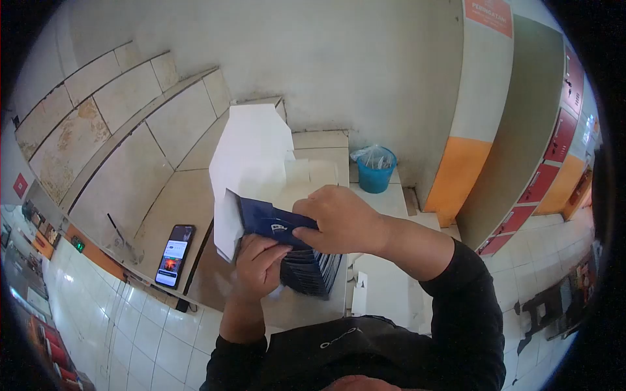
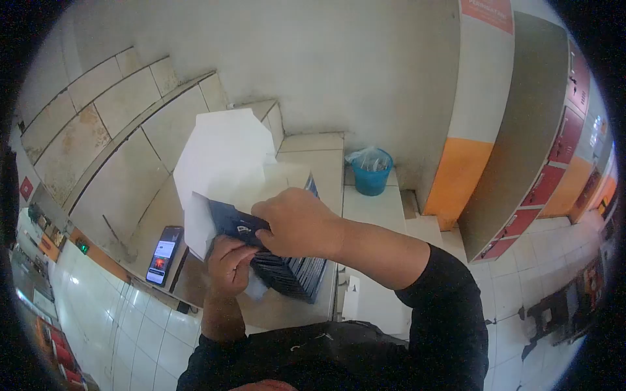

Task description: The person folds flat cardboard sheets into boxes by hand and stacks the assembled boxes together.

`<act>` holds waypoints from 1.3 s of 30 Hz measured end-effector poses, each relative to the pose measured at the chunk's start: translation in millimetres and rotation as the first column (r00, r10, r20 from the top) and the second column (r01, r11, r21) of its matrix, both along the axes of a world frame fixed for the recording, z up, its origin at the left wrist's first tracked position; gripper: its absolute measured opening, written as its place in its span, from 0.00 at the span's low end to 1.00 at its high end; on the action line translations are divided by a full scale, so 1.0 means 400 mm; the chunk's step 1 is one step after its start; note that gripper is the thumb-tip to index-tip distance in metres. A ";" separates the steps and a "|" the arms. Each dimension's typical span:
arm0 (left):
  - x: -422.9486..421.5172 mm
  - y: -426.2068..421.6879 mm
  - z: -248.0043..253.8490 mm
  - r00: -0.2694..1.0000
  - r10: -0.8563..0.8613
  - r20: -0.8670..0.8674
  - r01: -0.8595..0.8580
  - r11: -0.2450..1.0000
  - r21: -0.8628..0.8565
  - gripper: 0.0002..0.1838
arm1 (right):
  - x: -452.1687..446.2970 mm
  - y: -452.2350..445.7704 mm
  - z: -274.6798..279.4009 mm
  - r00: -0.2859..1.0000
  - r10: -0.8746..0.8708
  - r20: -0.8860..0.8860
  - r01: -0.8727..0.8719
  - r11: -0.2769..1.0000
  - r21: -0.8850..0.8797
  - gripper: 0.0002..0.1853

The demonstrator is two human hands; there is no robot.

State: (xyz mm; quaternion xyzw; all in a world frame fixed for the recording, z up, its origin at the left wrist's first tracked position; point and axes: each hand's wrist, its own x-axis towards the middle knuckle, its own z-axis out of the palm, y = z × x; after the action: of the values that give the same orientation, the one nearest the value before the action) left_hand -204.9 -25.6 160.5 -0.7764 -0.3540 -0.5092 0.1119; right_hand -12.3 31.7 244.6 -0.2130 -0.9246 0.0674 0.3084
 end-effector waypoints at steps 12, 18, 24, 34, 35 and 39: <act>0.019 -0.009 -0.003 1.000 -0.004 -0.029 0.005 1.000 0.012 0.07 | -0.014 -0.012 -0.020 0.967 0.041 0.250 -0.057 0.997 0.059 0.06; 0.027 -0.003 -0.006 0.999 0.029 -0.041 -0.029 0.999 0.020 0.05 | -0.002 0.002 0.000 0.934 0.161 0.318 -0.156 0.987 -0.041 0.11; 0.045 -0.015 0.027 0.986 0.146 -0.081 -0.136 0.984 0.114 0.03 | -0.037 0.171 0.064 0.985 0.032 0.170 -0.031 0.999 -0.008 0.14; 0.034 -0.009 0.010 0.980 0.157 -0.123 -0.146 0.985 0.097 0.02 | -0.121 0.332 -0.010 0.757 -0.316 0.571 0.357 0.933 0.044 0.23; 0.034 -0.008 0.005 0.980 0.151 -0.126 -0.139 0.985 0.099 0.02 | -0.123 0.332 -0.010 0.753 -0.308 0.582 0.350 0.936 0.042 0.24; 0.044 -0.007 -0.001 0.988 0.134 -0.078 -0.126 0.988 0.094 0.02 | -0.105 0.324 -0.016 0.736 -0.291 0.611 0.304 0.949 0.086 0.23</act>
State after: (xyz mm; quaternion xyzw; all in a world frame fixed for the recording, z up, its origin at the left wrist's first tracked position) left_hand -187.3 -28.4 160.2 -0.7667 -0.3759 -0.4829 0.1940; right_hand -54.4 161.4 238.3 -0.3711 -0.9274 -0.0471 -0.0054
